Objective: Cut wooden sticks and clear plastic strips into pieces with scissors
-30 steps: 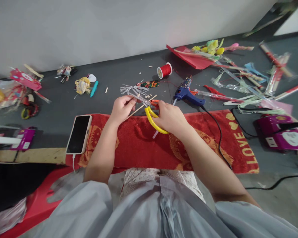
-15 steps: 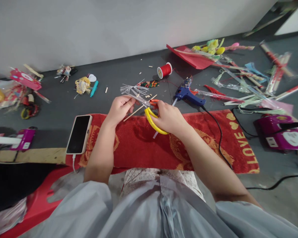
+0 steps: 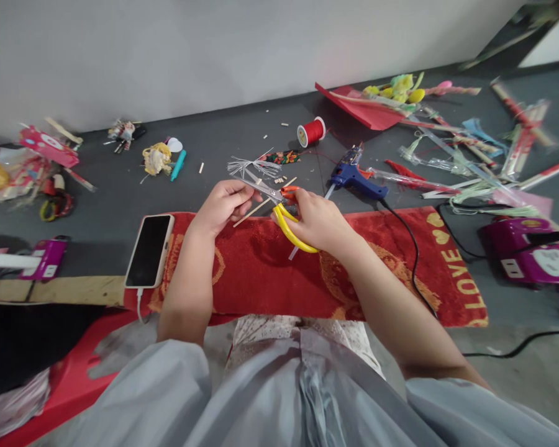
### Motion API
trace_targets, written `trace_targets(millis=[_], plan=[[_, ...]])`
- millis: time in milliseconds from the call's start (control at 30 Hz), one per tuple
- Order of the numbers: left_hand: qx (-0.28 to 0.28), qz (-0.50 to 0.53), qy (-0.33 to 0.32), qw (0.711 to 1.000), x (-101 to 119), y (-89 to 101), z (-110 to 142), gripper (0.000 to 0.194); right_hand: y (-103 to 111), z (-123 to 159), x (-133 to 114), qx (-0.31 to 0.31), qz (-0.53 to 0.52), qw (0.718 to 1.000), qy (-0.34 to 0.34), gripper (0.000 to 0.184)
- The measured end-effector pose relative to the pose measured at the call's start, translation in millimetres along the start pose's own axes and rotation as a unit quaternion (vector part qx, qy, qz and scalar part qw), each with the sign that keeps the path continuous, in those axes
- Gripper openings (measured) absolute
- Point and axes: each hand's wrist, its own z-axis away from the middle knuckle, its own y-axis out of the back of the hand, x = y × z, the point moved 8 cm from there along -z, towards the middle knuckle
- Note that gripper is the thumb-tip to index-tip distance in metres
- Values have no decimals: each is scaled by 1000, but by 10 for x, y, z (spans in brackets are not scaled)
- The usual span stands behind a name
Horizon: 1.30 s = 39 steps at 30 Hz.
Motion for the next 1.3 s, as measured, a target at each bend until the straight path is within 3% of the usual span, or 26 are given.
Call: trace_targets(millis=[833, 1100, 1300], plan=[[-64, 101, 25, 992, -127, -78, -45, 23, 10, -1, -26, 12, -20, 999, 33, 69], [-62, 93, 19, 994, -110, -83, -44, 21, -13, -11, -27, -32, -54, 998, 17, 59], [-66, 57, 19, 996, -107, -73, -32, 22, -15, -23, -2, -39, 4, 999, -12, 52]])
